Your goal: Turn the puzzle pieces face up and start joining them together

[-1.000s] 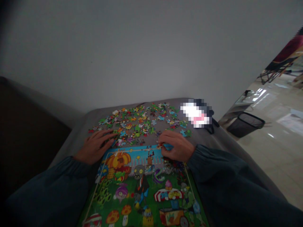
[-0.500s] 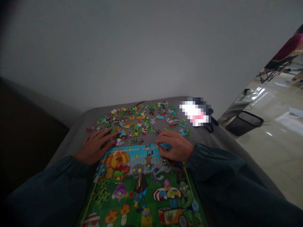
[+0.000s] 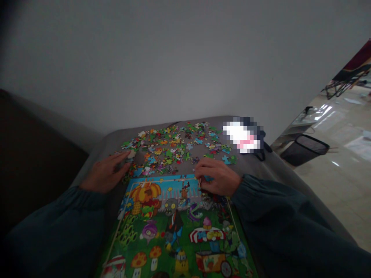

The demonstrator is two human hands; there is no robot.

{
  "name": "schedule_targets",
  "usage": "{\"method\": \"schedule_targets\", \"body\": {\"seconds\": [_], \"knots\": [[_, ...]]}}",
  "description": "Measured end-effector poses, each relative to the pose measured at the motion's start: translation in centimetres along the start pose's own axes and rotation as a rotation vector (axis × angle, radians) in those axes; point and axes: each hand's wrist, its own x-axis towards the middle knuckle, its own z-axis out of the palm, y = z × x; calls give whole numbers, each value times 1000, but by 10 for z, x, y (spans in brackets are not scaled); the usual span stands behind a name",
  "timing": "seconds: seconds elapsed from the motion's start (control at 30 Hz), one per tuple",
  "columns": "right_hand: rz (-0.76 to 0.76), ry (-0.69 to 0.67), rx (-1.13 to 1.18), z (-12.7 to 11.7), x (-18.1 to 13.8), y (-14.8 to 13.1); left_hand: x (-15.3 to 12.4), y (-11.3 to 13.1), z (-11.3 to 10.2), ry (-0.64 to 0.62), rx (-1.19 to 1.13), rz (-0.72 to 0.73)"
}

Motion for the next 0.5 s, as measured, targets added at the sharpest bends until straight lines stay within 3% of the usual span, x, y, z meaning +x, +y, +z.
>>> {"method": "schedule_targets", "body": {"seconds": [0.27,0.33,0.5], "knots": [[25,34,-17,2,1,0,-21,13,-30,129,-114,148],[30,30,-20,2,1,0,-27,20,-33,89,-172,234],[26,24,-11,3,1,0,-35,34,-37,-150,-301,415]]}}
